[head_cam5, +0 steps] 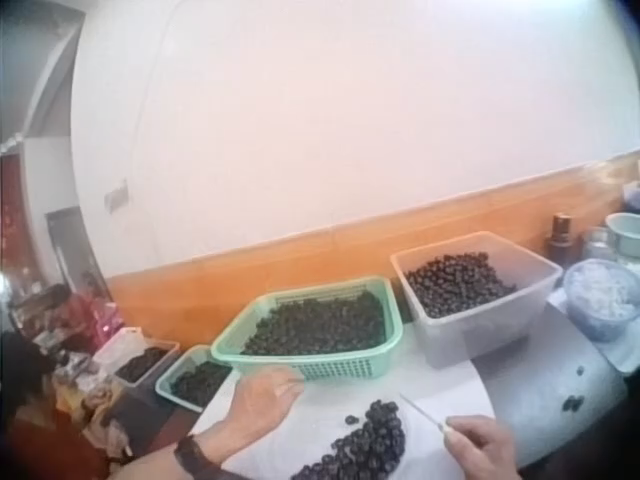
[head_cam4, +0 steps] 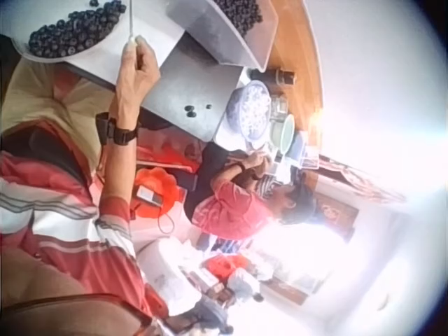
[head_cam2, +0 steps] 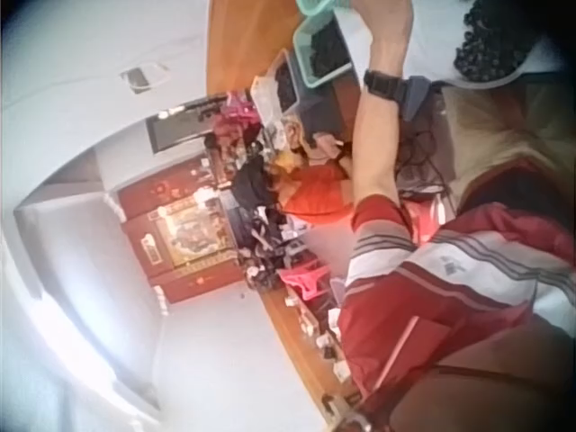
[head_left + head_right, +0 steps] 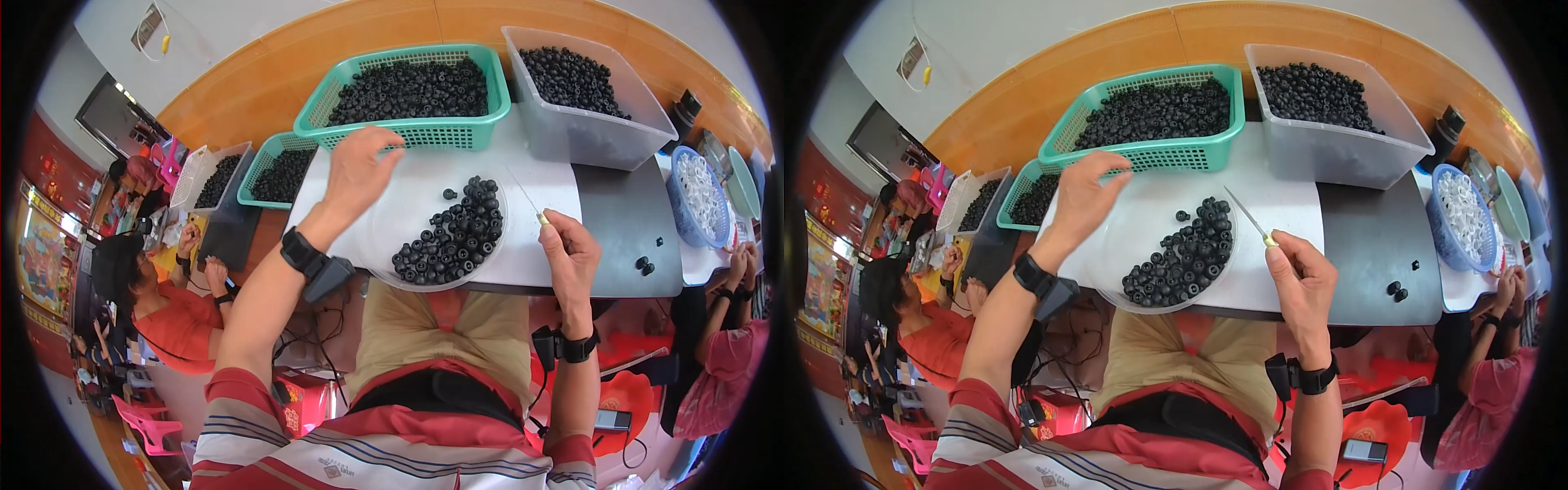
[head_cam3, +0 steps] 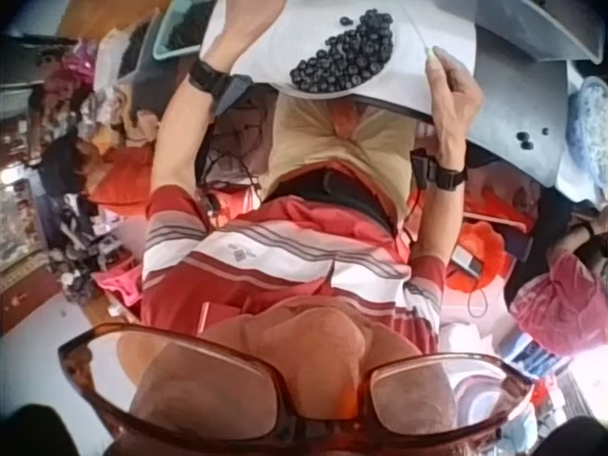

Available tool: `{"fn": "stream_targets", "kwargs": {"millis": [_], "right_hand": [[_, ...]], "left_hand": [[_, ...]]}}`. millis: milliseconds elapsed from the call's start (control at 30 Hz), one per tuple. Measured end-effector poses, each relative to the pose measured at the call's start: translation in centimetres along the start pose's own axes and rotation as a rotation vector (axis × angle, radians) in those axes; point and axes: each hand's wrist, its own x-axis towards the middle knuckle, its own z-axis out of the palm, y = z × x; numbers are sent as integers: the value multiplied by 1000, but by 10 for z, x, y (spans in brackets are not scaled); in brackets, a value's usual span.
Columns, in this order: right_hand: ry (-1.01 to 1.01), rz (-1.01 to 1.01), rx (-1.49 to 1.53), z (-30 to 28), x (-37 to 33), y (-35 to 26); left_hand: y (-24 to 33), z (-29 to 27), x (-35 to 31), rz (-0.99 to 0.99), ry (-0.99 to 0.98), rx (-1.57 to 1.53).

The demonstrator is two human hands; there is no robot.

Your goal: Cutting or trimming small black circular components using a small knife.

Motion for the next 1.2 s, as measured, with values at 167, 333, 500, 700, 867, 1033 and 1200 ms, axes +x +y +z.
{"fn": "stream_targets", "kwargs": {"millis": [167,333,500,700,867,1033,1200], "right_hand": [[-8,-22,-17,-2,-1,3],[-6,-22,-41,0,-3,1],[-9,-29,-10,0,-3,3],[-7,-29,-5,0,-3,2],[-11,-25,-36,-2,-2,1],[-4,-23,56,-3,-2,1],[-9,-9,82,-3,-1,-5]], "left_hand": [[30,25,-11,-52,-304,-167],[22,45,-9,61,-500,-70],[28,45,-6,-36,-562,-109],[38,38,-6,-122,-497,-211],[37,35,-9,-226,-439,-314],[39,28,-14,-342,-407,-743],[48,19,-21,-514,-391,-1134]]}}
